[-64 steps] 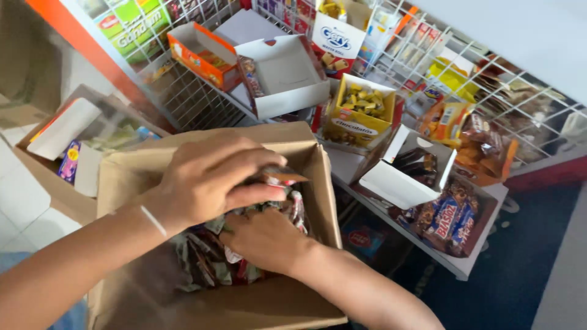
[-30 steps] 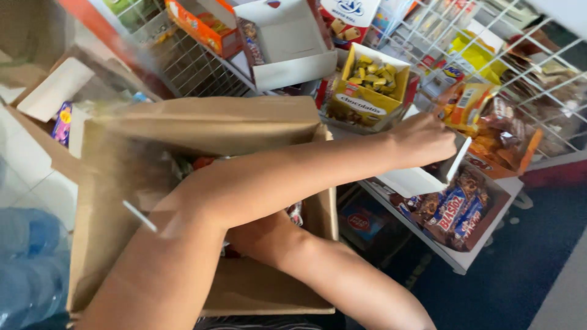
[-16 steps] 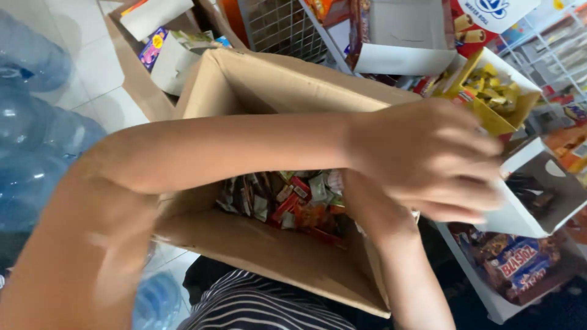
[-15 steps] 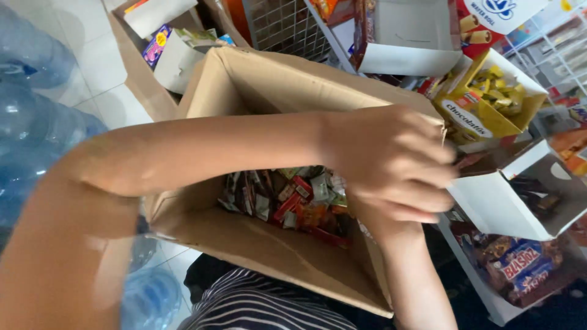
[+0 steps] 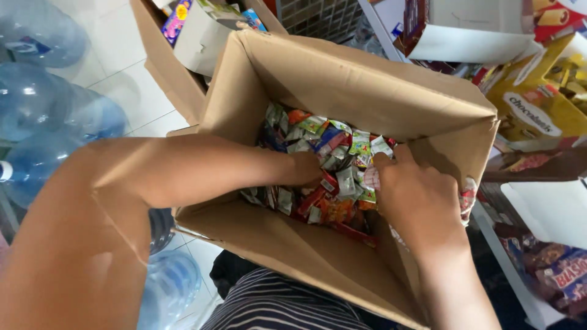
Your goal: Wiping individual snack packages with a cloth and organizing them from a large box into display containers.
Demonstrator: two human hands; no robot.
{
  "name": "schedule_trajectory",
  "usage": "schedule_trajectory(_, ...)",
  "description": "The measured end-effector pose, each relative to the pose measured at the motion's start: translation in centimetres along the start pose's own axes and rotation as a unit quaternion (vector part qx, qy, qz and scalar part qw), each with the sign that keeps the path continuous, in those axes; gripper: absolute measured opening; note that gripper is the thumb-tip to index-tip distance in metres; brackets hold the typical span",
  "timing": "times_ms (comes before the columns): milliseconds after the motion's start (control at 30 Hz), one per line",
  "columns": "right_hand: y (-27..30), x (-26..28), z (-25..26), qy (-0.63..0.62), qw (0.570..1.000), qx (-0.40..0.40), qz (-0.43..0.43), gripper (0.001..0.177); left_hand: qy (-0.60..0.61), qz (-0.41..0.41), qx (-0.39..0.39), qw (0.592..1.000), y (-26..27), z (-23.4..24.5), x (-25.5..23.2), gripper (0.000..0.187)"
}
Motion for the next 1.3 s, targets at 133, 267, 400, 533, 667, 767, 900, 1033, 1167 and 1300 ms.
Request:
schedule_trajectory(133, 0.7, 0.7, -0.2, 0.024, 1.000, -0.007, 0.010, 0.024, -0.011, -0.006, 0.001, 1.000, -1.3, -0.3, -1.4, 0.021)
schedule_trajectory(267, 0.4, 0.6, 0.1, 0.035, 0.999, -0.014, 0.012, 0.023, -0.031, 0.017, 0.007, 0.999, -1.1, -0.3, -1.3, 0.019)
schedule_trajectory(400, 0.5, 0.7, 0.6, 0.037, 0.998, -0.040, 0.017, 0.024, -0.053, 0.043, 0.015, 0.998, -0.5, 0.3, -1.3, 0.017)
schedule_trajectory(533, 1.4, 0.3, 0.5, 0.026, 0.998, -0.054, 0.018, 0.023, -0.079, 0.053, 0.015, 0.995, 0.8, 3.8, -1.7, 0.017)
schedule_trajectory(667, 3.6, 0.2, 3.5, 0.013, 0.983, -0.182, 0.019, 0.019, 0.027, 0.095, 0.066, 0.993, 8.9, 11.8, -1.8, 0.034)
schedule_trajectory(767, 6.6, -1.4, 6.9, -0.078, 0.938, -0.335, 0.033, 0.027, 0.152, 0.107, -0.016, 0.982, 16.4, 17.6, -0.2, 0.039)
schedule_trajectory(900, 10.5, -5.8, 8.1, -0.182, 0.801, -0.566, 0.063, 0.033, 0.323, 0.022, -0.222, 0.920, 23.7, 22.5, 1.3, 0.041)
schedule_trajectory(1033, 11.2, -7.0, 12.3, -0.208, 0.772, -0.595, 0.087, 0.031, 0.468, -0.077, -0.327, 0.817, 24.4, 24.4, 2.2, 0.040)
schedule_trajectory(1167, 12.5, -7.1, 16.1, -0.155, 0.769, -0.615, 0.083, 0.032, 0.557, -0.191, -0.410, 0.697, 24.3, 24.9, 4.0, 0.040)
schedule_trajectory(1300, 11.3, -8.8, 17.4, -0.166, 0.771, -0.611, 0.069, 0.041, 0.625, -0.219, -0.433, 0.611, 24.9, 24.9, 4.9, 0.039)
Point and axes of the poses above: each hand's wrist, its own y-axis away from the middle knuckle, its own z-axis out of the back of the hand, x = y × z, the point moved 10 cm from there along -y, towards the middle knuckle, and after that the axes turned 13 degrees about x, right-handed, at the moved point
